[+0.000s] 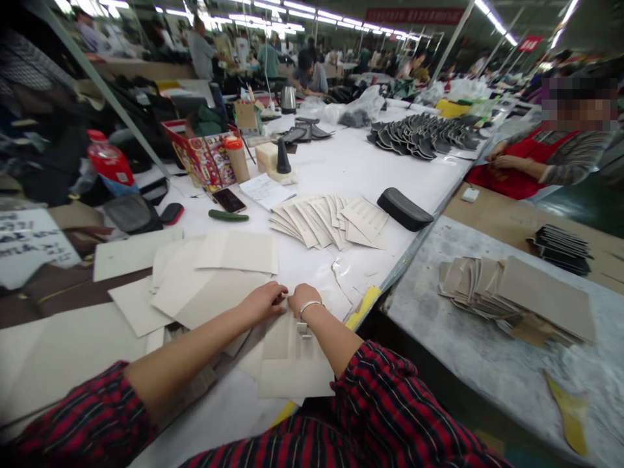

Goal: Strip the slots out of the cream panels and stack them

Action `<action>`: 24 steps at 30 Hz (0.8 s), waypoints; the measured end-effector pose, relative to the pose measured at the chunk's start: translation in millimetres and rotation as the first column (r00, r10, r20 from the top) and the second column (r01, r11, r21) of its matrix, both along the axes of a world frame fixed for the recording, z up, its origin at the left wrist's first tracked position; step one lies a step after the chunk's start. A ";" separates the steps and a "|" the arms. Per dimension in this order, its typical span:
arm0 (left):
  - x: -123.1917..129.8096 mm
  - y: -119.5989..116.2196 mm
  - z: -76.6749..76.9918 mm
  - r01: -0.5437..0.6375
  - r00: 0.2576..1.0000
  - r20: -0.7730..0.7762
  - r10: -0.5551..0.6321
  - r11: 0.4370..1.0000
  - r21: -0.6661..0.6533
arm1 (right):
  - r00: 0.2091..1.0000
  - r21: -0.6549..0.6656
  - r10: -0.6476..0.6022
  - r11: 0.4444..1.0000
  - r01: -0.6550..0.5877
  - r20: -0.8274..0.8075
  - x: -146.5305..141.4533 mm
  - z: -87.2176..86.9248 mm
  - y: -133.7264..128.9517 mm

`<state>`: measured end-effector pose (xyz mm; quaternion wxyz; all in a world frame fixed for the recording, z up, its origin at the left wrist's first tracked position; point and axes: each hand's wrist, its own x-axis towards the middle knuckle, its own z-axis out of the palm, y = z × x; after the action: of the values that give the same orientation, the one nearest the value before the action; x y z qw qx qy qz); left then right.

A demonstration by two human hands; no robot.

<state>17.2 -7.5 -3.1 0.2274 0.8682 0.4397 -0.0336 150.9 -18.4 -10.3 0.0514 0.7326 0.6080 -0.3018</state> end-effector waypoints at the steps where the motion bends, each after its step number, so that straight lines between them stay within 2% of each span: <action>1: -5.4 -6.8 1.3 0.002 1.000 0.000 -0.002 1.000 0.010 | 1.000 0.001 0.014 1.000 -0.014 0.006 0.2 1.6 -1.1; 5: -25.0 -30.2 1.8 0.110 0.992 -0.062 -0.107 0.993 0.049 | 0.997 0.078 0.082 0.994 -0.082 -0.006 2.6 5.0 -6.8; 9: -32.1 -35.7 -2.8 0.186 0.981 -0.085 -0.177 0.976 0.115 | 0.981 0.237 0.192 0.953 -0.188 0.006 0.7 1.9 -5.3; 14: -30.3 -27.7 -4.8 0.246 0.967 -0.091 -0.237 0.964 0.102 | 0.952 0.161 0.296 0.939 -0.304 0.074 -8.7 -1.1 2.8; 18: -31.6 -30.2 -3.6 0.188 0.981 -0.063 -0.182 0.976 0.109 | 0.908 0.155 0.418 0.897 -0.414 0.001 -9.4 1.0 -17.7; 20: -33.0 -33.6 -3.8 0.177 0.983 -0.060 -0.171 0.978 0.114 | 0.909 0.235 0.416 0.886 -0.399 -0.027 -7.3 3.6 -29.5; 24: -33.0 -38.9 -5.3 0.201 0.977 -0.099 -0.191 0.974 0.101 | 0.951 0.382 0.302 0.889 -0.254 -0.068 -5.5 9.5 -49.0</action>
<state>-15.8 -46.4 -8.4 0.1547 0.9162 0.3629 -0.0701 145.4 -67.4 -0.8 -0.0825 0.6139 0.7544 -0.2173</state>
